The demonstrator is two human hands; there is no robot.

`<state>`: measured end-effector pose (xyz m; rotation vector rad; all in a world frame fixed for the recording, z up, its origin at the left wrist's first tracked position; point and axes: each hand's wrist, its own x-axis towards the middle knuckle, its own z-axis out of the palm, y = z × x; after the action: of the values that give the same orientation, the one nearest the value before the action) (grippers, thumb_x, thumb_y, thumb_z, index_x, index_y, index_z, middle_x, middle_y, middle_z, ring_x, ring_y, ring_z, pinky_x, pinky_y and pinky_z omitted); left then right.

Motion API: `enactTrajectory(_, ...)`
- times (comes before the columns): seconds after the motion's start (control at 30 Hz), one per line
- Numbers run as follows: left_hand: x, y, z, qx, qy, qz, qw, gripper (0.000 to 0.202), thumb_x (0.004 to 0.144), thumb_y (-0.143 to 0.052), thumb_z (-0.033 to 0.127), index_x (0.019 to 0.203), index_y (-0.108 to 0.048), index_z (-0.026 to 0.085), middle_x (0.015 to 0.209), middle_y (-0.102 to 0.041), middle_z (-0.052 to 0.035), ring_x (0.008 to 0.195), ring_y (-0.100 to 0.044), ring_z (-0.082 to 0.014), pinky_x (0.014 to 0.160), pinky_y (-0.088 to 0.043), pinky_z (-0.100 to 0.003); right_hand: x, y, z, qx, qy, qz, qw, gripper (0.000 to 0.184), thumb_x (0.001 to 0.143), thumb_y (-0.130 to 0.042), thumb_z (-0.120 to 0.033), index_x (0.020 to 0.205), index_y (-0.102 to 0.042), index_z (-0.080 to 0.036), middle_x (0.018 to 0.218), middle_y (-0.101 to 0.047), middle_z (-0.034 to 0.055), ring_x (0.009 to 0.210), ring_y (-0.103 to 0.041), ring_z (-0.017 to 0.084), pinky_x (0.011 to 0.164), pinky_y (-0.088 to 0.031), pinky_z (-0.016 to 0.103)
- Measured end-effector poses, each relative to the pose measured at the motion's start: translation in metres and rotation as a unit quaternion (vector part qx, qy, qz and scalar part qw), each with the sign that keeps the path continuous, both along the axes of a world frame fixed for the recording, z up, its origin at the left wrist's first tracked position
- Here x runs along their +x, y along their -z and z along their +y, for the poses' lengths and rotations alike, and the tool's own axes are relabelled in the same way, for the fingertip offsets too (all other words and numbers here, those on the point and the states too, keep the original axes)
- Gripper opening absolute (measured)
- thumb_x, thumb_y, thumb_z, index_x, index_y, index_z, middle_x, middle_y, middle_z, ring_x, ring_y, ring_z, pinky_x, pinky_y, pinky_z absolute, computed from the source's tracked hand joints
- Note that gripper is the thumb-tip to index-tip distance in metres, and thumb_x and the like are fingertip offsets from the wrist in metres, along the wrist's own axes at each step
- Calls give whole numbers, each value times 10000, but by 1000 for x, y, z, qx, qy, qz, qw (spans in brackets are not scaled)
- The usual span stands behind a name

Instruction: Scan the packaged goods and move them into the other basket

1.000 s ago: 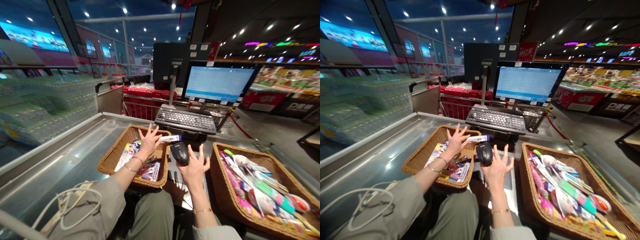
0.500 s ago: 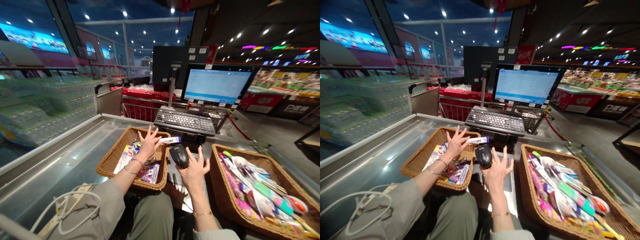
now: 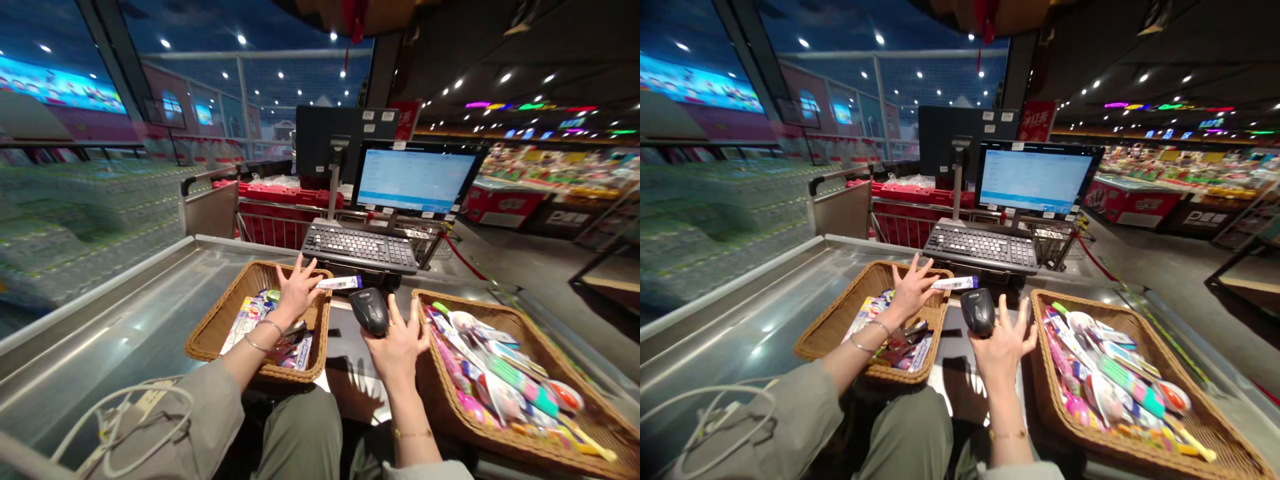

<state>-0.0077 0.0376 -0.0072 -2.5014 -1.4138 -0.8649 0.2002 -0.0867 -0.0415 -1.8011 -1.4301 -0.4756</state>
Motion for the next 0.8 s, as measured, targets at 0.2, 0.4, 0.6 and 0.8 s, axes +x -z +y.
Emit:
enactTrajectory(0.2,26,-11,-3,21,35,-17,999,242,903,-667,378,1132,-732,337,1505,-504,-34,1507,-246,-366,1092,-6,-832,14,-14,-16,25,42,27,998,456,808,-558,-454,1124,-703,-159,1350,-630,132,1472,-247,384,1114,-167,645)
enactTrajectory(0.4,61,-15,-13,17,73,-27,997,247,892,-685,361,1133,-732,326,1500,-509,-47,1507,-246,-366,1089,-13,-834,36,-20,-31,37,88,56,994,486,812,-571,-490,1160,-694,-174,1338,-637,133,1469,-254,381,1137,-141,629)
enactTrajectory(0.6,100,-14,-19,14,109,-26,994,248,900,-674,373,1135,-730,321,1509,-499,-48,1510,-237,-366,1082,-4,-839,58,-30,-46,38,139,103,984,552,798,-590,-533,1198,-680,-163,1354,-608,175,1442,-295,368,1148,-151,597)
enactTrajectory(0.8,138,-15,-28,5,142,-24,990,251,908,-661,377,1141,-727,314,1514,-497,-48,1510,-235,-369,1081,19,-836,81,-34,-62,37,189,160,968,738,757,-623,-591,1338,-609,-136,1451,-492,232,1419,-327,379,1135,-174,599)
